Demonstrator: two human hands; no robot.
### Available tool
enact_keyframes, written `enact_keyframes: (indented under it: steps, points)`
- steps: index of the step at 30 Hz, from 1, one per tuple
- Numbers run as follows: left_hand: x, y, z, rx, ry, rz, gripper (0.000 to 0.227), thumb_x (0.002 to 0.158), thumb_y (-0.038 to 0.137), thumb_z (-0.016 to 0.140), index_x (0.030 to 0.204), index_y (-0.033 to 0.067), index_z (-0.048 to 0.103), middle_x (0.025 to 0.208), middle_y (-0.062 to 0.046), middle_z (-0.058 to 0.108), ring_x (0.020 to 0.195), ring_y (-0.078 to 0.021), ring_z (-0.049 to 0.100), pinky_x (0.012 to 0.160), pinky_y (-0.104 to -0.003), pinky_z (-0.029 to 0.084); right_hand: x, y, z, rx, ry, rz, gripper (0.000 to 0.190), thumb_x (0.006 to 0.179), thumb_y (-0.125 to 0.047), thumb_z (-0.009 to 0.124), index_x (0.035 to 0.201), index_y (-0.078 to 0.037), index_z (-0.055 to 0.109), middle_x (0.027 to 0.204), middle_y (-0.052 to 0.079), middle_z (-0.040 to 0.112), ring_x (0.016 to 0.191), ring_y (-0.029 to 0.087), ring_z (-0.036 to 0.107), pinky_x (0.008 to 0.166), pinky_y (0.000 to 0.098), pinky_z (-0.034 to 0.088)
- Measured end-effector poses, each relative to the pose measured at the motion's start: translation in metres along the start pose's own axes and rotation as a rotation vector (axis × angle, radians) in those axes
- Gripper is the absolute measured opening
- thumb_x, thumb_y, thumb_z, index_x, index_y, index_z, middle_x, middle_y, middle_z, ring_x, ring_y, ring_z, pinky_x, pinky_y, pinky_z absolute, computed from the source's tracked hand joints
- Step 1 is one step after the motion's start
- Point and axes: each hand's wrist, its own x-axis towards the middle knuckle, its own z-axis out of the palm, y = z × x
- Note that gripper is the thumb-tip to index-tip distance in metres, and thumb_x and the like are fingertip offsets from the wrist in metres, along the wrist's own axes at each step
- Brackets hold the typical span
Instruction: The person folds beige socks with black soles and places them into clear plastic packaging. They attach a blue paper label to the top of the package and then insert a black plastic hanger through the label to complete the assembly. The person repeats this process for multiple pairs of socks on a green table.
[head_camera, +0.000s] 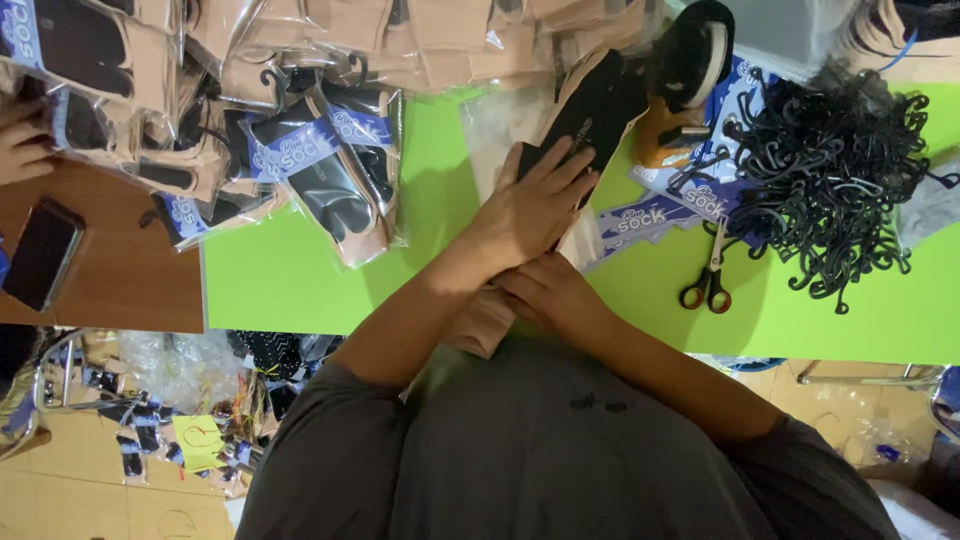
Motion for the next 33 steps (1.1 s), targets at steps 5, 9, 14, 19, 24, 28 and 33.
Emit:
enact_keyframes:
  steps: [5, 9, 14, 19, 24, 28, 33]
  points:
    - [-0.026, -0.022, 0.068, -0.204, 0.079, 0.096, 0.05, 0.107, 0.04, 0.058, 0.154, 0.022, 0.05, 0.167, 0.002, 0.035, 0.158, -0.0204, 0.024, 0.122, -0.057, -0.014, 0.005, -0.022, 0.002, -0.013, -0.141, -0.138, 0.019, 0.101, -0.027, 0.059, 0.112, -0.013, 0.067, 0.116, 0.006, 0.063, 0.094, 0.028, 0.06, 0.074, 0.042, 0.041]
    - [-0.03, -0.02, 0.066, -0.183, 0.078, 0.109, 0.05, 0.109, 0.041, 0.054, 0.154, 0.0189, 0.051, 0.167, 0.0, 0.037, 0.158, -0.0213, 0.024, 0.122, -0.057, -0.012, -0.046, -0.005, 0.01, 0.387, -0.189, -0.118, 0.026, 0.104, -0.022, 0.049, 0.096, -0.005, 0.068, 0.121, 0.016, 0.066, 0.101, 0.043, 0.062, 0.077, 0.0525, 0.046]
    - [-0.033, -0.04, 0.033, -0.313, 0.266, -0.211, 0.047, 0.095, 0.02, 0.075, 0.139, 0.0108, 0.063, 0.138, -0.013, 0.063, 0.13, -0.033, 0.059, 0.104, -0.048, 0.046, -0.197, 0.198, -0.064, -0.228, -0.139, 0.497, 0.042, 0.101, -0.003, 0.046, 0.135, 0.002, 0.069, 0.139, 0.019, 0.056, 0.125, 0.03, 0.057, 0.099, 0.0328, 0.042]
    - [-0.047, -0.067, 0.093, -0.816, 0.058, -0.862, 0.059, 0.08, 0.055, 0.087, 0.124, 0.0192, 0.071, 0.098, -0.006, 0.075, 0.084, -0.0271, 0.075, 0.067, -0.033, 0.056, -0.164, 0.235, -0.105, -0.864, -0.185, 0.606, 0.031, 0.104, -0.031, 0.062, 0.133, -0.036, 0.072, 0.119, -0.002, 0.054, 0.084, 0.025, 0.072, 0.059, 0.0385, 0.056]
    - [-0.033, -0.067, 0.074, -0.782, -0.027, -0.94, 0.047, 0.068, 0.055, 0.09, 0.105, 0.0292, 0.077, 0.094, 0.001, 0.077, 0.082, -0.0266, 0.077, 0.067, -0.034, 0.059, -0.154, 0.241, -0.139, -0.955, -0.255, 0.325, 0.011, 0.094, -0.04, 0.076, 0.103, -0.034, 0.078, 0.119, -0.005, 0.059, 0.112, 0.022, 0.057, 0.09, 0.0407, 0.038]
    - [-0.016, -0.056, 0.023, -0.814, -0.044, -0.929, 0.048, 0.079, 0.049, 0.077, 0.117, 0.0198, 0.072, 0.095, 0.006, 0.075, 0.069, -0.0114, 0.067, 0.068, -0.03, 0.052, -0.104, 0.171, -0.167, -0.682, 0.15, 0.395, 0.012, 0.097, -0.002, 0.082, 0.103, -0.007, 0.073, 0.117, 0.014, 0.069, 0.108, 0.033, 0.059, 0.089, 0.0459, 0.042]
    - [-0.02, -0.066, 0.059, -0.857, -0.111, -0.943, 0.052, 0.069, 0.064, 0.089, 0.105, 0.03, 0.077, 0.078, 0.008, 0.072, 0.073, -0.0147, 0.074, 0.059, -0.027, 0.055, -0.084, 0.074, -0.095, -0.299, 0.023, 0.316, 0.007, 0.102, -0.004, 0.073, 0.098, -0.002, 0.068, 0.093, 0.018, 0.067, 0.088, 0.037, 0.06, 0.077, 0.0478, 0.045]
